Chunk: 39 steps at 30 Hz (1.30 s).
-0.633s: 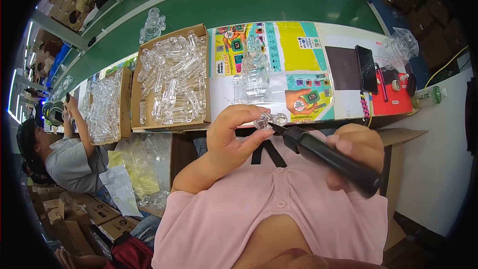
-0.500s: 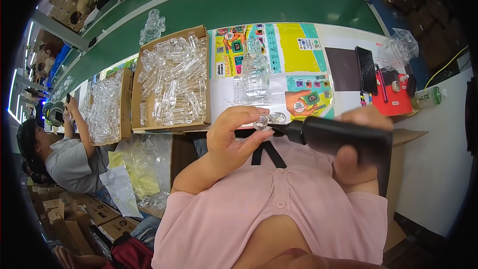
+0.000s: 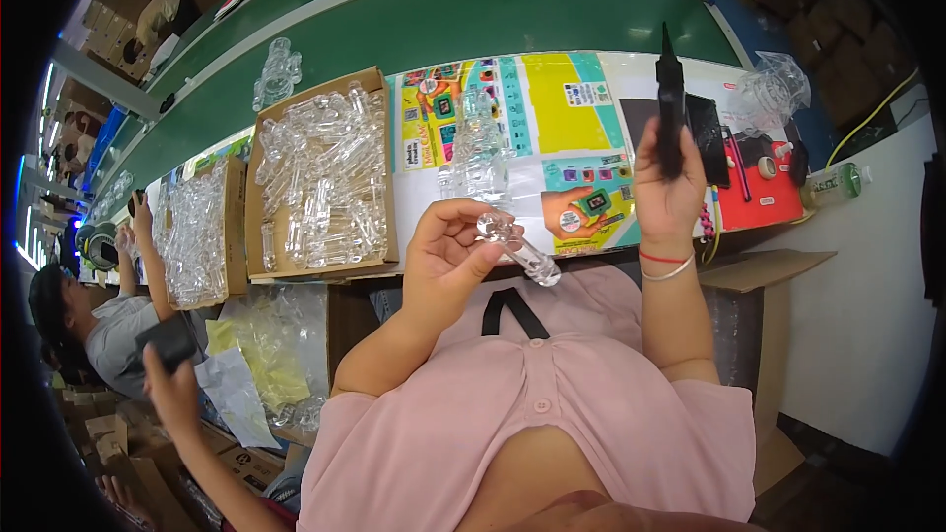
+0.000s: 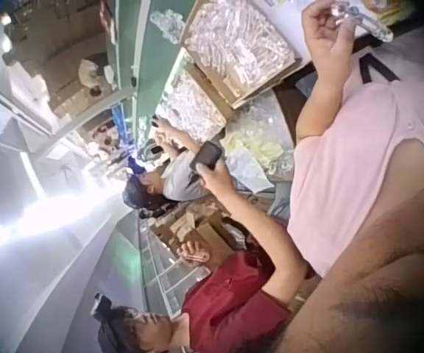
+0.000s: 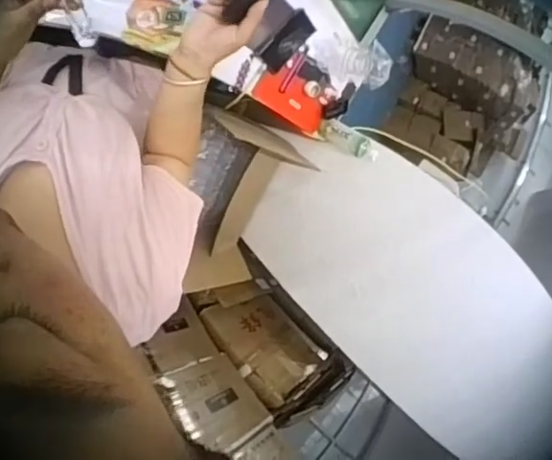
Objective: Inspecting and cleaning transparent plastic mugs using an air blower at an assembly line.
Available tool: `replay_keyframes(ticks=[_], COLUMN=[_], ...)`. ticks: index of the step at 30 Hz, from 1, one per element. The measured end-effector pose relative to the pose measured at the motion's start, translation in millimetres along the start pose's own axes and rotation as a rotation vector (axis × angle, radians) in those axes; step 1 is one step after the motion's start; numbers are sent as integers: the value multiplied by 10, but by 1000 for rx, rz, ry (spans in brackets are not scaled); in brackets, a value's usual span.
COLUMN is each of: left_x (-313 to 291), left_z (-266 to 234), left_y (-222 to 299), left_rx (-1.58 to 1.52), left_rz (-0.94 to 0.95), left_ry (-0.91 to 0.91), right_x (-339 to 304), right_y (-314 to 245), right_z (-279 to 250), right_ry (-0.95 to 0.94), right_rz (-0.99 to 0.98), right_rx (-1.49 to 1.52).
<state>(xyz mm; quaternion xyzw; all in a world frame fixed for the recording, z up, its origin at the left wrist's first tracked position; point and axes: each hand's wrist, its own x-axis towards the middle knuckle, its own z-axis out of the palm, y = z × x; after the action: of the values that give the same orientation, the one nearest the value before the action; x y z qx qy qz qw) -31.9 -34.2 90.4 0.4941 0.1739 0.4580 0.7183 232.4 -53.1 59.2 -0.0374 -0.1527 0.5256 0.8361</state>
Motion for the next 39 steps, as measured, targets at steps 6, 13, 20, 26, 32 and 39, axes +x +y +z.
replay_keyframes(ticks=[6, 13, 20, 26, 32, 39], left_x=[68, 132, 218, 219, 189, 615], left_z=[22, 34, 22, 8, -6, -955], left_y=[-71, -150, -217, -343, -352, -819], left_rx=[-133, -149, -183, -249, -91, 1418], left_rz=[-208, -255, -340, -400, -360, 183], left_ry=[84, 66, 117, 107, 20, 425], right_x=[398, 530, 408, -250, -399, -93], right_y=[-89, -285, -321, 126, 604, 948], right_z=[-334, -685, -614, 228, 165, -317], right_ry=[117, 288, 17, -578, -530, 411], right_rz=[-224, -370, -707, -310, 15, 471], right_rx=[-1005, -1981, -1642, -1520, -1182, -452])
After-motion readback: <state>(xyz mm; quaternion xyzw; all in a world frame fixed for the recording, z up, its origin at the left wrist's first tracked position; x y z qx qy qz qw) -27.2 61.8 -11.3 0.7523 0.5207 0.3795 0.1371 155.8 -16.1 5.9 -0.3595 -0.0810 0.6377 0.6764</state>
